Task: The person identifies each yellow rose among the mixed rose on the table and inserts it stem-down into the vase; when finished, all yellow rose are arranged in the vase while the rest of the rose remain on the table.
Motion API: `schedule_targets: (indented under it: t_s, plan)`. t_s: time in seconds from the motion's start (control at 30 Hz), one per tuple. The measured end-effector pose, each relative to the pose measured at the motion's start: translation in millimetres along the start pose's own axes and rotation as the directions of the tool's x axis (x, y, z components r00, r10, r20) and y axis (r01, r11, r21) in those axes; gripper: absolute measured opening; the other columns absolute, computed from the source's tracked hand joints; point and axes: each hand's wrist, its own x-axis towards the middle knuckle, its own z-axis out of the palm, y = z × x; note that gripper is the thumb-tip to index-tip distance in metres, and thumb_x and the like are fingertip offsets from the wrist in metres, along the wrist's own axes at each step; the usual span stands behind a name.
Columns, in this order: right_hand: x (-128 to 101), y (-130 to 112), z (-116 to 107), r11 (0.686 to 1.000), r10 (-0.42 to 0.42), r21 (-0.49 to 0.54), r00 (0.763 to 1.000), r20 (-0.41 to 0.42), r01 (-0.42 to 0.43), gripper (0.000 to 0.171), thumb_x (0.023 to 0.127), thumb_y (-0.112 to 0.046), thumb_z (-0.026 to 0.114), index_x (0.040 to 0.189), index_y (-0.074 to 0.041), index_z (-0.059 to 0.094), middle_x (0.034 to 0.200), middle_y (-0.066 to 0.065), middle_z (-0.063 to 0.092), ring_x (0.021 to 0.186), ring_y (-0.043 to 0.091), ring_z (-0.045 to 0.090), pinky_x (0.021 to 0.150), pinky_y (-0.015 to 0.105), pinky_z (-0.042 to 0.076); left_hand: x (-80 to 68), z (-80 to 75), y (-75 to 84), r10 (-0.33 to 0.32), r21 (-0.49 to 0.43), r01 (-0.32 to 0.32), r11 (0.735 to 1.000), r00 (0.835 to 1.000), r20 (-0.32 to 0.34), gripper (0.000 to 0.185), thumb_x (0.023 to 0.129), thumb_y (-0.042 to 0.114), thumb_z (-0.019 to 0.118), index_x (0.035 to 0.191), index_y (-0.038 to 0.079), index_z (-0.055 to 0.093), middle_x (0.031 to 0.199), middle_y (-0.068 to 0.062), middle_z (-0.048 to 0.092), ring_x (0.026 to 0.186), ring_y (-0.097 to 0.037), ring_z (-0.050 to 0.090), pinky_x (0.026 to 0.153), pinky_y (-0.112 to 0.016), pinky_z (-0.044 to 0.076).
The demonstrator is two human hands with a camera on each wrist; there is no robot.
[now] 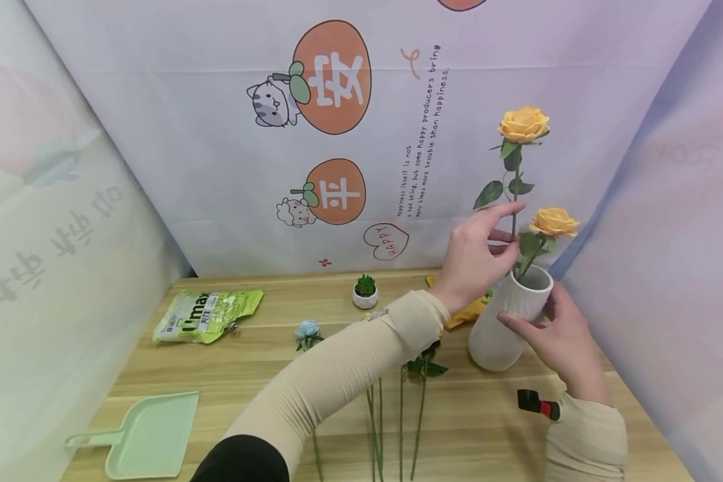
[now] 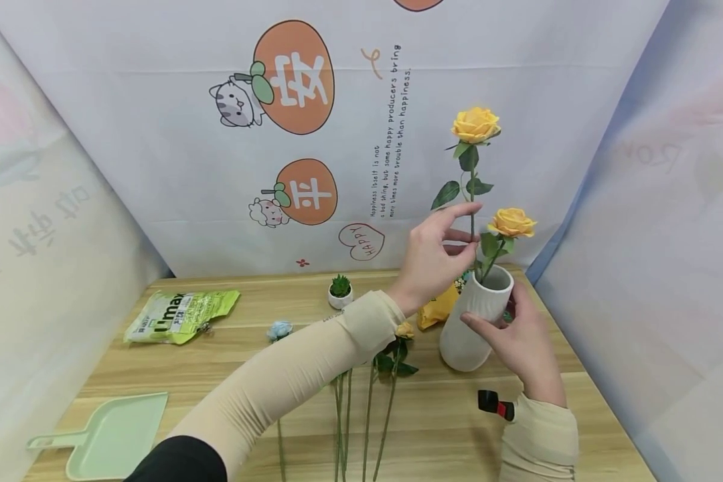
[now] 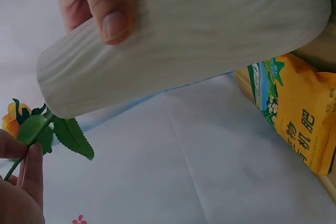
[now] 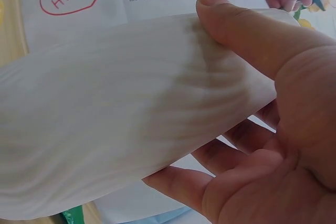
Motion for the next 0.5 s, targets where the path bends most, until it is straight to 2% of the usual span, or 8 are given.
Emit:
schedule_targets:
  t_s: [0.23,0.3,0.5]
  plan:
    - [-1.1,0.6,0.5,1.0,-0.009,0.013,1.0,-0.003,0.009,0.095,0.092,-0.034,0.089,0.164,-0.007,0.033,0.156,0.022,0.051,0.138,0.05,0.052,0.083,0.013,0.053,-12.1,9.2,-10.0,-0.026,0.002,0.026,1.0,0.998,0.054,0.055,0.095,-0.006,0.074,0.147,0.006,0.061,0.142,-0.01,0.064,0.095,0.0,0.071,0.085,-0.008,0.055]
    - [-1.1,1.0,0.8,1.0,-0.014,0.017,1.0,-0.003,0.014,0.094,0.093,-0.033,0.089,0.165,-0.007,0.033,0.157,0.022,0.05,0.139,0.05,0.052,0.081,0.008,0.049,-15.6,11.7,-11.5,-0.043,0.003,0.043,0.999,0.996,0.079,0.056,0.095,-0.006,0.073,0.148,0.007,0.06,0.142,-0.01,0.064,0.095,0.003,0.07,0.085,-0.008,0.055]
    - [-0.9,0.1,-0.5,1.0,-0.005,0.012,1.0,0.006,0.005,0.097,0.094,-0.035,0.088,0.167,-0.007,0.03,0.159,0.024,0.048,0.14,0.051,0.05,0.081,0.008,0.049,-25.9,15.1,-15.7,-0.087,0.016,0.086,0.996,0.988,0.126,0.048,0.099,0.001,0.072,0.146,0.008,0.064,0.134,-0.01,0.068,0.096,0.004,0.071,0.085,-0.007,0.054]
